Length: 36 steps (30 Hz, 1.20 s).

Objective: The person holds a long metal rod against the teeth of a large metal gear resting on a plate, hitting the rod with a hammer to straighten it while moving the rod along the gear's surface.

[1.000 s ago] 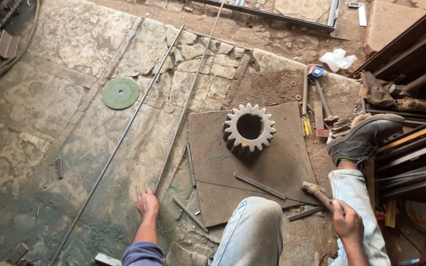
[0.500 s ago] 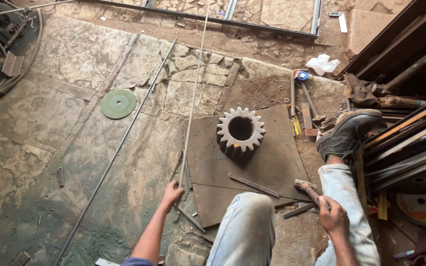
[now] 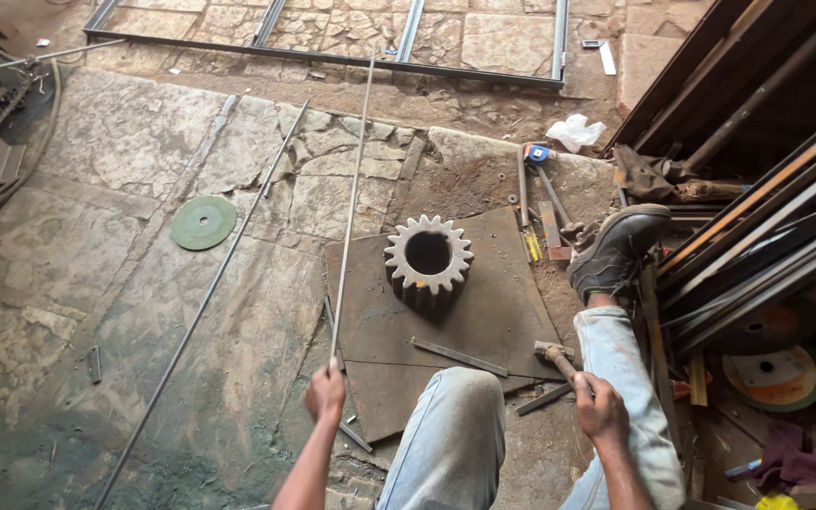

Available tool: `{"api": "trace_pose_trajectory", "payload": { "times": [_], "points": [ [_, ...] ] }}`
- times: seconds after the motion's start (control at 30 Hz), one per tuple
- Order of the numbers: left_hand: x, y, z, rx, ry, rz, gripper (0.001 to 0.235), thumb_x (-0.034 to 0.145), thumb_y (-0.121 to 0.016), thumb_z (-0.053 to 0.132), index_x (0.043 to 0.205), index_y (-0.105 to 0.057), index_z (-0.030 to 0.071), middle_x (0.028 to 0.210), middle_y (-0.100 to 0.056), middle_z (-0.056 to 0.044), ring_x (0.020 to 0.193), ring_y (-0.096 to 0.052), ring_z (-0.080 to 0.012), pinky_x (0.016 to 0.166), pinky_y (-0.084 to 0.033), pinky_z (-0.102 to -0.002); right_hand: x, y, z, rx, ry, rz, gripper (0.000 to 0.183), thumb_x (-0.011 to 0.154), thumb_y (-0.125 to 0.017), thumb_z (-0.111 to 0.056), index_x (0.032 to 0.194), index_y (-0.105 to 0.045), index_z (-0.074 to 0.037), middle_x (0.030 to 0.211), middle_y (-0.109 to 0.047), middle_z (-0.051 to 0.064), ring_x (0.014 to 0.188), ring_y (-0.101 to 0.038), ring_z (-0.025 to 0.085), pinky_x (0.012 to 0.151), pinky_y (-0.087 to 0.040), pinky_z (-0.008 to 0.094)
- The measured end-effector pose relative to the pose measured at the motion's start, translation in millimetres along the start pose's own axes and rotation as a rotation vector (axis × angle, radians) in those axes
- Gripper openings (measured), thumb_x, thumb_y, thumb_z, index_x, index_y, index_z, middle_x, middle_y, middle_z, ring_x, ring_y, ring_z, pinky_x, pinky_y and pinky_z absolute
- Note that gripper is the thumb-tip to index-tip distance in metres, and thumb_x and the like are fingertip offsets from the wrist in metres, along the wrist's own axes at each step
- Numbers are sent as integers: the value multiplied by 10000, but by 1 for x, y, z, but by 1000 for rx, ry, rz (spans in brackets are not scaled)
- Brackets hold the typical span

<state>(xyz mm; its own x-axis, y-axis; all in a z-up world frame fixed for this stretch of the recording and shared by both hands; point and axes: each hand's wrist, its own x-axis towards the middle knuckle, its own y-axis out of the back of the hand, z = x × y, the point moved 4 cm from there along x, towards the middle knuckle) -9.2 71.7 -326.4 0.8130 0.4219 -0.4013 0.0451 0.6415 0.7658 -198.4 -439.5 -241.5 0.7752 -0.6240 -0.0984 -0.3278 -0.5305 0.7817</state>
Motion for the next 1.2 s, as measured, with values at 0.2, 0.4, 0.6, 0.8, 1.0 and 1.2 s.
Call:
{"api": "trace_pose_trajectory", "payload": {
  "times": [0.2, 0.4, 0.6, 0.8, 1.0, 1.2],
  "points": [
    [-50, -18, -27, -14, 16, -110, 595, 1025, -444, 619, 900, -769, 137, 759, -744, -134, 736, -715, -312, 652, -503, -473, 8, -2, -1, -26, 31, 25, 419, 985, -512, -393, 1165, -756, -104, 1148, -726, 211, 1101, -670, 406, 936, -517, 455],
    [-62, -45, 15, 6, -83, -53, 539, 970, -478, 600, 1012, -779, 154, 955, -753, -191, 915, -709, -406, 785, -538, -524, 1, -6, 0, -27, 13, 3, 424, 980, -497, -414, 1146, -770, -135, 1128, -736, 196, 1100, -679, 395, 945, -525, 453],
    [-54, -44, 31, 46, -165, -40, 521, 1015, -426, 553, 1097, -754, 157, 1052, -740, -241, 1025, -688, -466, 901, -527, -557, -4, -6, -6, -28, 58, 25, 425, 991, -494, -403, 1168, -750, -113, 1157, -726, 193, 1110, -665, 388, 946, -517, 449],
    [-45, -26, 31, 99, -234, -31, 461, 1018, -428, 520, 1139, -727, 190, 1056, -737, -232, 1031, -680, -465, 898, -525, -562, -8, -5, -12, -48, 18, 9, 436, 989, -483, -423, 1163, -757, -132, 1159, -729, 187, 1114, -664, 390, 943, -518, 458],
    [-45, -26, 31, 41, -236, -64, 435, 1000, -460, 517, 1163, -723, 212, 1068, -744, -201, 1038, -690, -442, 892, -538, -542, -9, -3, -11, -73, 18, -25, 433, 981, -498, -424, 1169, -757, -132, 1144, -724, 194, 1103, -664, 391, 947, -514, 452],
    [-50, -29, 33, 11, -226, -49, 423, 993, -498, 523, 1168, -740, 223, 1060, -747, -197, 1031, -696, -434, 884, -546, -527, -11, -3, -10, -79, -5, -44, 470, 981, -473, -450, 1190, -757, -138, 1171, -730, 179, 1125, -673, 372, 969, -524, 441]
  ]
}}
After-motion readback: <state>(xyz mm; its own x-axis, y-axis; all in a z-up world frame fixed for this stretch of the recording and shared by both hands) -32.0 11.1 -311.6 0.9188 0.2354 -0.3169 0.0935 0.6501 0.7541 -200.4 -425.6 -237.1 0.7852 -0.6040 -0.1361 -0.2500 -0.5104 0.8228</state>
